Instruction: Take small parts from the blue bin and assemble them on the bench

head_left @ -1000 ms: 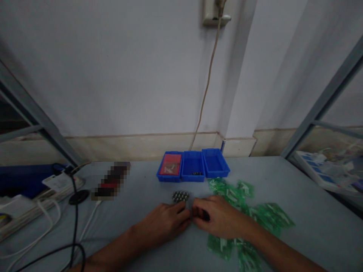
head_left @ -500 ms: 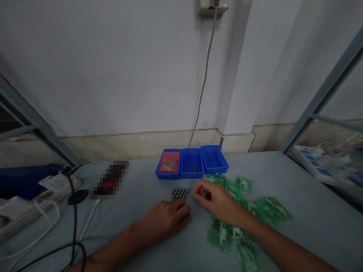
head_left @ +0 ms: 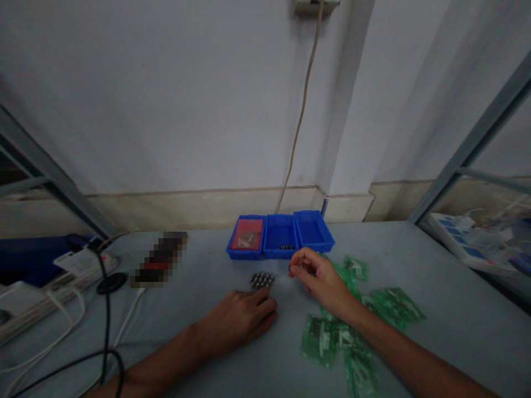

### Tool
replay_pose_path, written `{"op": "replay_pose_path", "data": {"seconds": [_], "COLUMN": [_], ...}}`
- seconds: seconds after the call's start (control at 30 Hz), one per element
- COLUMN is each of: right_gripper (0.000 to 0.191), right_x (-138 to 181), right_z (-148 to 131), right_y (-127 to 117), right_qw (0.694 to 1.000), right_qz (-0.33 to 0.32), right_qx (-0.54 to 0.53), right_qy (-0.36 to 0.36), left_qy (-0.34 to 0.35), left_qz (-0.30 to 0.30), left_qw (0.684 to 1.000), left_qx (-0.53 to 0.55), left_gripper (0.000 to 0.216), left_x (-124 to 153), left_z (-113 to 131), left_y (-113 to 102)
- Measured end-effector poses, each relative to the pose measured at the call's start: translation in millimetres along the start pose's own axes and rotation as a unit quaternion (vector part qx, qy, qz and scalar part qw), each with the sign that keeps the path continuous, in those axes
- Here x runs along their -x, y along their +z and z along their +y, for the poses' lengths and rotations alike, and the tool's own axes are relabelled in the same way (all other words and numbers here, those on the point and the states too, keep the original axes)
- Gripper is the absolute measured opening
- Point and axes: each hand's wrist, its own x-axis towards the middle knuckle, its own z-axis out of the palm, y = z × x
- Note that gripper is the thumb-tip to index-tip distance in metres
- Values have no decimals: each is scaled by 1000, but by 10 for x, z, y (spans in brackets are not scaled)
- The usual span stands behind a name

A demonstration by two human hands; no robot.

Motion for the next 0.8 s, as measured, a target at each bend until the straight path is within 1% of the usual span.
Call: {"op": "replay_pose_path", "data": {"seconds": [0.2,0.33,0.57,0.8], "right_gripper": [24,23,22,26], "right_x": [-5,-4,7,-10], "right_z": [-37,-40,-35,-16], "right_y": [-1,-6,-12,-11], "right_qw": [998,996,996,992], "right_qz": [-10,-1,7,14], "right_qx": [-64,-79,-84,-115], "right_qy": [28,34,40,59], "left_qy": [-5,-9,-6,-6], "left_qz": [-15,-29,-22,-13], "left_qw": [1000,1000,1000,1000], "left_qx": [-3,-7,-7,0], "left_gripper": [23,20,19,22], "left_x": [-8,-14,-4,-5], "left_z": [13,17,8,11], "left_y": [-38,-44,-19,-23]}}
